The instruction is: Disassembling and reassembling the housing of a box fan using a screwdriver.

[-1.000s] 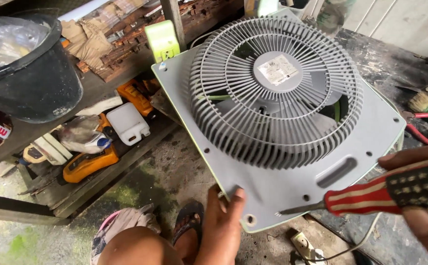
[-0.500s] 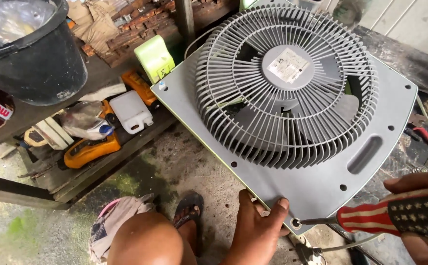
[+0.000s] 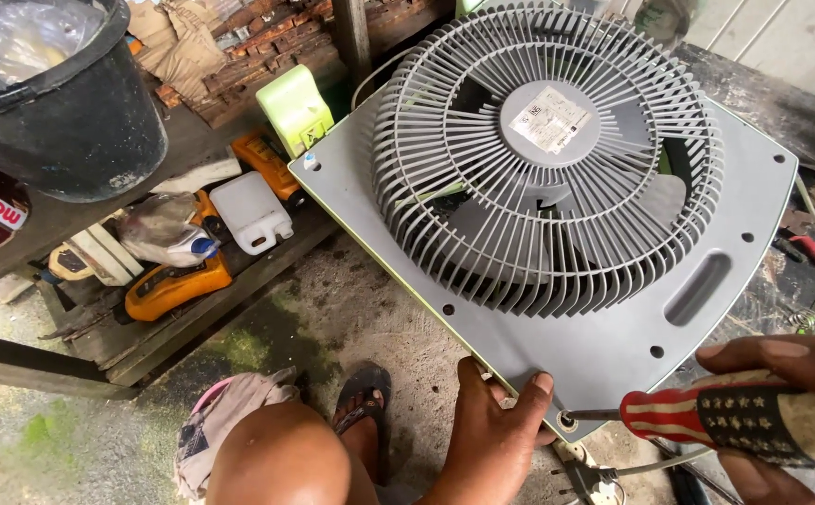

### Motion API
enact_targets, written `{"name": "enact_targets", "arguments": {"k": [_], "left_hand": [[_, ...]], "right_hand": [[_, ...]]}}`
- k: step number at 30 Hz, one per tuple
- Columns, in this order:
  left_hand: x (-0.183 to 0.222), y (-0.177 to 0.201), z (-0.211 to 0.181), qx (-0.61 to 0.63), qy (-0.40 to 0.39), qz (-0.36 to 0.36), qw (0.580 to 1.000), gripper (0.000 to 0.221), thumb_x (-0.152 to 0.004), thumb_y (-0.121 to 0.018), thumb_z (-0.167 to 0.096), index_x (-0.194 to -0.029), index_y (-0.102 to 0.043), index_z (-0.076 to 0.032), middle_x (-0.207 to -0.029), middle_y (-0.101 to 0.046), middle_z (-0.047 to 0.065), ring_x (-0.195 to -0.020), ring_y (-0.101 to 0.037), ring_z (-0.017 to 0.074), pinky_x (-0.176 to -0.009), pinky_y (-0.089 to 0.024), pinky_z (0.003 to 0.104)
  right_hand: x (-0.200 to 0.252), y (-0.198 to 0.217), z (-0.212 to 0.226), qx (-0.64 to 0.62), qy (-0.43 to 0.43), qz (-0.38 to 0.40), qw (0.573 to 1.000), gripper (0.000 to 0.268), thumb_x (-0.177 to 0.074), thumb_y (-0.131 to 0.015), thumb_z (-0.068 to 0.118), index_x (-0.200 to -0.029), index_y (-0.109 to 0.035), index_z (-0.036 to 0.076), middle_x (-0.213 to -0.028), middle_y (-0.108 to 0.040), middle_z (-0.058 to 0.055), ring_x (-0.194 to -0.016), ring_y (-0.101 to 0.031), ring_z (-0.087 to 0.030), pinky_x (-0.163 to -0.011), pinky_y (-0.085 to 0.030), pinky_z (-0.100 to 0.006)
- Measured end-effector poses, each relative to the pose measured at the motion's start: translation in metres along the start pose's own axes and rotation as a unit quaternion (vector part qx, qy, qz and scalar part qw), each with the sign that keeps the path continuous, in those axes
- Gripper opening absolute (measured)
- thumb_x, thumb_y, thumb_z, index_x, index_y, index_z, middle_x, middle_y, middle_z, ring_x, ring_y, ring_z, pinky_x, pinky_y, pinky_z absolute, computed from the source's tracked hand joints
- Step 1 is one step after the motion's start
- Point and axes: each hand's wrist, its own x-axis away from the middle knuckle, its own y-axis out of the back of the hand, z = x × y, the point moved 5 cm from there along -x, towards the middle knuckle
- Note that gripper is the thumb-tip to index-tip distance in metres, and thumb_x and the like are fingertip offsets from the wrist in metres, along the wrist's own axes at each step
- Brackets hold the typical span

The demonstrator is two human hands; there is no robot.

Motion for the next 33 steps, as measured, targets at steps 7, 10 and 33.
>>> {"name": "enact_targets", "arguments": {"k": [7,10,33], "left_hand": [[-0.003,-0.001,0.003,0.020,-0.020,0.005,1.000,0.041,-0.091,-0.072,-0.028,-0.118,-0.044,-0.017,-0.111,-0.052,0.006,-0.097,-0.069,0.0186,-0.085,-0.071,0.044],[-0.001,-0.001,0.001,0.022,-0.017,0.000,1.000,0.038,-0.091,-0.071,-0.027,-0.113,-0.043,-0.015,-0.109,-0.054,0.006,-0.095,-0.068,0.0178,-0.083,-0.071,0.042],[0.001,-0.003,0.000,0.024,-0.017,-0.013,0.999,0.047,-0.091,-0.068,-0.025,-0.132,-0.046,-0.017,-0.114,-0.072,0.014,-0.104,-0.074,0.0263,-0.083,-0.069,0.044]], "right_hand": [[0.009,-0.010,-0.029,-0.021,-0.120,0.025,0.992,0.082,-0.061,-0.077,0.005,-0.140,-0.057,0.002,-0.125,-0.073,-0.020,-0.103,-0.079,-0.027,-0.100,-0.058,-0.033],[0.008,-0.018,-0.029,-0.125,-0.433,0.037,0.892,0.043,-0.081,-0.064,-0.017,-0.122,-0.077,-0.021,-0.118,-0.085,-0.037,-0.107,-0.082,-0.044,-0.104,-0.058,-0.044],[-0.024,0.004,0.117,0.209,0.221,-0.029,0.952,0.067,-0.073,-0.070,0.051,-0.127,-0.070,0.011,-0.107,-0.073,-0.021,-0.100,-0.073,-0.036,-0.092,-0.060,-0.050]]}}
